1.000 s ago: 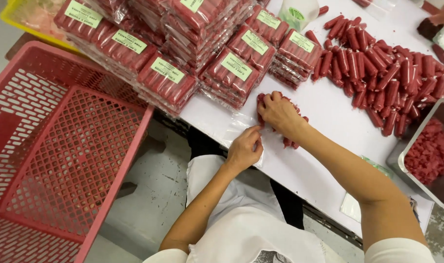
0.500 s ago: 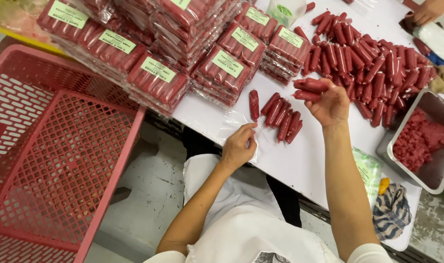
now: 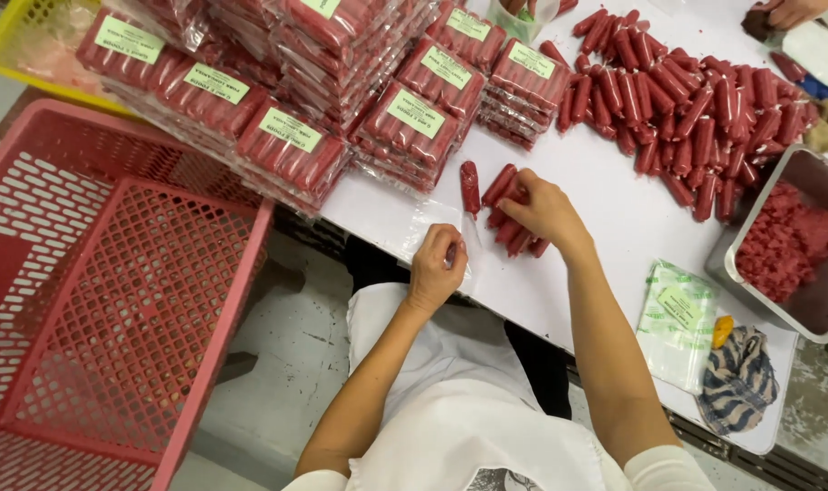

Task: Manually counting and placing small red sausages into plastic bags for retail packaging.

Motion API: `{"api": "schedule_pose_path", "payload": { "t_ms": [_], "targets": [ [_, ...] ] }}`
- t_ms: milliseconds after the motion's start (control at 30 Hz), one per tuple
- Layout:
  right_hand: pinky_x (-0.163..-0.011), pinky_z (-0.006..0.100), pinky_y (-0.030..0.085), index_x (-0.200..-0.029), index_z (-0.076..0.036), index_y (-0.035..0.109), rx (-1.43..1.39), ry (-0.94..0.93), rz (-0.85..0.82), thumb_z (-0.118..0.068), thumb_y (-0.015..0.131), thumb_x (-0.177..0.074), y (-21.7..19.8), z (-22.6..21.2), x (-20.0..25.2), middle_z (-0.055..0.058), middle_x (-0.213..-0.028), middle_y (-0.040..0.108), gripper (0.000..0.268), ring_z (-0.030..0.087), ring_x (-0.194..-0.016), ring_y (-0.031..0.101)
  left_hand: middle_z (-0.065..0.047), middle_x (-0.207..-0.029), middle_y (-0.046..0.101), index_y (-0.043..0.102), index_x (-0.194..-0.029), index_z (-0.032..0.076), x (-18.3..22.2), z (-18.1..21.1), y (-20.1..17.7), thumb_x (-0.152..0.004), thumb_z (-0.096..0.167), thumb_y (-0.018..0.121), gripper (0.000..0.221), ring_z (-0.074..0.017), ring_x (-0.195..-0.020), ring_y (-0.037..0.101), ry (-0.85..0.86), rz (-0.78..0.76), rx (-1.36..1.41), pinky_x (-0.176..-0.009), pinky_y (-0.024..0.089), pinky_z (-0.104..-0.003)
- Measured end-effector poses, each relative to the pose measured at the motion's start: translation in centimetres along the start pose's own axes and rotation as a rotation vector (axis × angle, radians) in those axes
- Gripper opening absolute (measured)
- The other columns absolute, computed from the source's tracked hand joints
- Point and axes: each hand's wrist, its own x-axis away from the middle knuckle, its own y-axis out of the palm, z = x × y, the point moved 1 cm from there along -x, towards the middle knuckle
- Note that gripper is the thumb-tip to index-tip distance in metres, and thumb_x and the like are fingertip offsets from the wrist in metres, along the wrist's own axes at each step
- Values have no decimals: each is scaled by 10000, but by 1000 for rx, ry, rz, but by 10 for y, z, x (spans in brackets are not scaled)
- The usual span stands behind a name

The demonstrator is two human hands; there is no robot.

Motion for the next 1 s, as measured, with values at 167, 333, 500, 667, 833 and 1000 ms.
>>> {"api": "schedule_pose_path", "payload": {
  "t_ms": [167,333,500,667,833,1000],
  "targets": [
    [-362,345,508,-1069,-78,696,-838,44,182,-201,714,-959,12,79,18,158,-789,590,166,268,-515,571,-25,-828,598,660,-990,116,-5,0,-3,-997,125,638,25,-224,-675,671,-130,-130,51,-557,551,-316],
    [-335,346,540,-1082,-74,708,-1015,3,251,-212,680,-1013,9,119,19,167,-782,602,157,260,-477,601,-26,-820,586,683,-992,103,-29,51,-8,-983,99,647,37,-211,-679,658,31,-167,-164,-566,542,-301],
    [-399,351,547,-1169,-72,639,-1482,-72,369,-284,581,-1085,10,118,66,178,-901,558,235,251,-594,612,-5,-783,492,654,-992,131,-1,72,51,-947,81,651,67,-187,-659,566,486,-171,-584,-552,479,-292],
    [-707,416,648,-1365,-30,488,-1821,-221,192,-138,791,-784,52,106,115,230,-1267,581,664,359,-1038,671,-58,-646,548,660,-800,26,56,21,114,-838,2,697,58,-237,-581,583,283,-338,-511,-468,464,-337],
    [-784,379,649,-1382,46,546,-1523,-128,493,67,679,-894,82,76,137,130,-1132,566,507,225,-949,664,-205,-789,710,712,-1002,27,14,10,100,-874,47,593,176,-425,-724,714,-533,-783,60,-622,580,-504],
    [-875,336,598,-1330,-51,659,-1127,-119,526,38,732,-902,110,104,137,104,-1270,665,443,199,-1114,640,-154,-768,722,738,-1089,64,0,33,74,-989,157,575,213,-298,-666,744,-594,-602,74,-601,579,-417]
  ]
}}
